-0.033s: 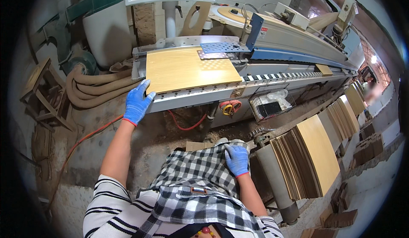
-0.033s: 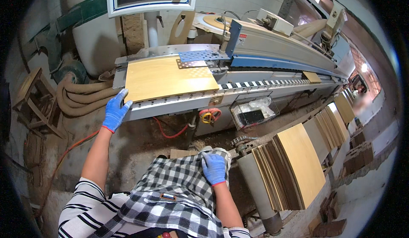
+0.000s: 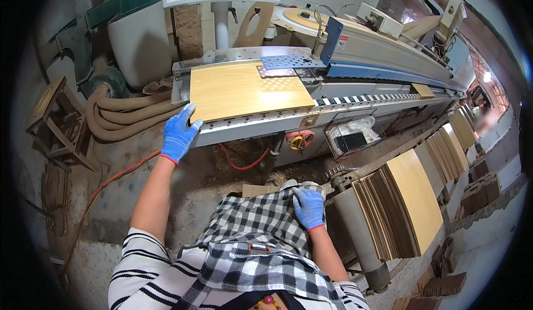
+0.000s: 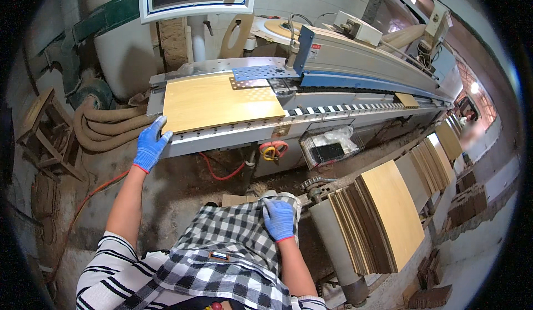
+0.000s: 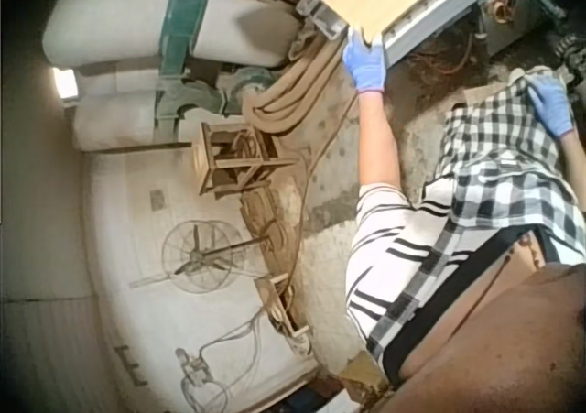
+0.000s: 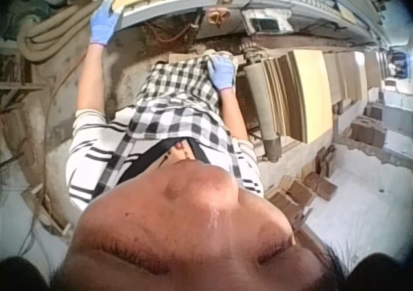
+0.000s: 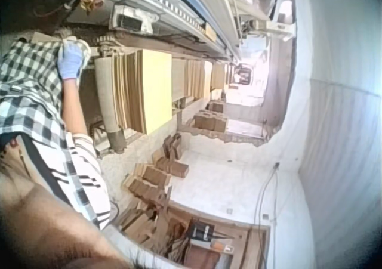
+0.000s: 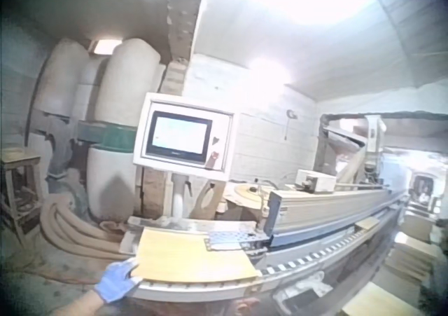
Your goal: The person repeatedly places rectangular wood panels onto a CNC machine, activates the cutting cycle, and removes the finished pieces. The person handles each panel one at a time and stacks the cut pieces to the side.
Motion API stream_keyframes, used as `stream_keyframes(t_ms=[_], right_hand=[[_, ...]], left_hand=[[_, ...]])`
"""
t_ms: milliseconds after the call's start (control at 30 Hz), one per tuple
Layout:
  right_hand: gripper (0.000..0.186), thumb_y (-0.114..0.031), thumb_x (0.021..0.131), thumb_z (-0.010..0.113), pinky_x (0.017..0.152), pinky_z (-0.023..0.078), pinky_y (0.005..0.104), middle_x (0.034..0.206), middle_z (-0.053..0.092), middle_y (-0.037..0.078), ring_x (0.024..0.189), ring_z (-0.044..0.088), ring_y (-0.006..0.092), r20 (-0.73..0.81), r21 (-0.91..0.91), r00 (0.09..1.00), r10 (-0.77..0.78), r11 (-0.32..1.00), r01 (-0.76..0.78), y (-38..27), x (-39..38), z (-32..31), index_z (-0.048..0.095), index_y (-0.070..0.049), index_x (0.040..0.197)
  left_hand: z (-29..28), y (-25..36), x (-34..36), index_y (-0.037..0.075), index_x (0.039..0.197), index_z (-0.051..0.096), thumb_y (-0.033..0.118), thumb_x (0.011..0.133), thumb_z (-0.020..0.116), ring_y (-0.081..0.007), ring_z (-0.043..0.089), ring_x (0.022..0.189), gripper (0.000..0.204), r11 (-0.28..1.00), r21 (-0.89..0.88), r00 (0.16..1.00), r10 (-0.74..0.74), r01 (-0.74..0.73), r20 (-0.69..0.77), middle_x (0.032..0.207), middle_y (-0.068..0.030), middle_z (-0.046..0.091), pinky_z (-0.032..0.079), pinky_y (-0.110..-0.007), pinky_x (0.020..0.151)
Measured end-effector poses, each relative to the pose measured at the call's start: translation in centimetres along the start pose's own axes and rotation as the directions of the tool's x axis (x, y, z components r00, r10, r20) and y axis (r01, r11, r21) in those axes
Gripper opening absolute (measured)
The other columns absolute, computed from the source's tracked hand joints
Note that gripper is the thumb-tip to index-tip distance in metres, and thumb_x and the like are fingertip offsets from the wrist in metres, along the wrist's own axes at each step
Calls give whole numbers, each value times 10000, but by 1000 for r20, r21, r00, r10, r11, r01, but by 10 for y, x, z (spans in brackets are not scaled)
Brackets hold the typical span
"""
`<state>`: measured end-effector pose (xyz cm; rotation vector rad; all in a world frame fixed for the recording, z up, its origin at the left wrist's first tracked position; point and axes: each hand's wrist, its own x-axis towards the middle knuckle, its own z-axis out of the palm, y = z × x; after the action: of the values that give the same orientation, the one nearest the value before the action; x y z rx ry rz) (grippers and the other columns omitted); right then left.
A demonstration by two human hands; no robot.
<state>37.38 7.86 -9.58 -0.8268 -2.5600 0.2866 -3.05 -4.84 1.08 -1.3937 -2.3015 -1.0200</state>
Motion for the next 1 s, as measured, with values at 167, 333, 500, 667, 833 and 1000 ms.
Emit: stream_keyframes(t_ms=[167, 333, 500, 667, 833, 1000], right_hand=[[274, -198, 842, 588, 824, 437, 426, 936, 635, 113, 890, 582, 299, 24, 3, 999, 20, 1000, -20, -1, 0, -1, 630, -86, 1088], [285, -192, 840, 586, 829, 434, 426, 946, 635, 115, 902, 579, 302, 9, 27, 1000, 10, 1000, -10, -1, 2, 0, 630, -91, 1103], [288, -188, 840, 583, 833, 433, 426, 941, 634, 117, 902, 578, 306, 15, 34, 1000, 15, 999, -16, 2, -1, 1, 631, -94, 1108], [281, -190, 837, 584, 829, 435, 421, 927, 632, 110, 892, 577, 298, -10, 19, 1000, 2, 1000, -2, 2, -3, -1, 633, -101, 1099], [251, -203, 846, 579, 821, 435, 414, 937, 635, 94, 901, 574, 280, -64, 5, 998, 17, 1000, -17, 3, -4, 0, 637, -116, 1074], [239, -171, 853, 567, 783, 464, 424, 923, 650, 150, 850, 598, 331, -161, 229, 987, 7, 973, 30, 5, 0, -1, 633, -79, 1064]], left_hand=[[-1, 2, 3, 32, 1246, 567, 273, 833, 679, -349, 574, 1116, 490, 998, -51, 999, -24, 25, 25, 1254, -203, 577, 443, -401, 972], [3, 16, 11, 32, 1210, 587, 274, 820, 688, -347, 586, 1085, 470, 1000, -6, 999, 29, -29, 14, 1195, -197, 608, 451, -406, 958], [27, 43, 20, 58, 1207, 588, 349, 827, 662, -340, 546, 1131, 485, 990, 102, 995, 100, -99, -1, 1192, -168, 611, 395, -434, 998], [66, 74, 31, 92, 1248, 569, 411, 856, 621, -343, 505, 1188, 508, 978, 139, 988, 155, -153, -4, 1231, -156, 594, 351, -438, 1030], [104, 108, 52, 76, 1254, 560, 396, 863, 615, -359, 517, 1160, 508, 972, 131, 981, 188, -194, 51, 1220, -182, 588, 377, -444, 1004], [28, 136, 98, 30, 1248, 546, 273, 889, 598, -334, 550, 986, 437, 924, -244, 953, 301, -295, -14, 1049, -177, 581, 439, -425, 875]])
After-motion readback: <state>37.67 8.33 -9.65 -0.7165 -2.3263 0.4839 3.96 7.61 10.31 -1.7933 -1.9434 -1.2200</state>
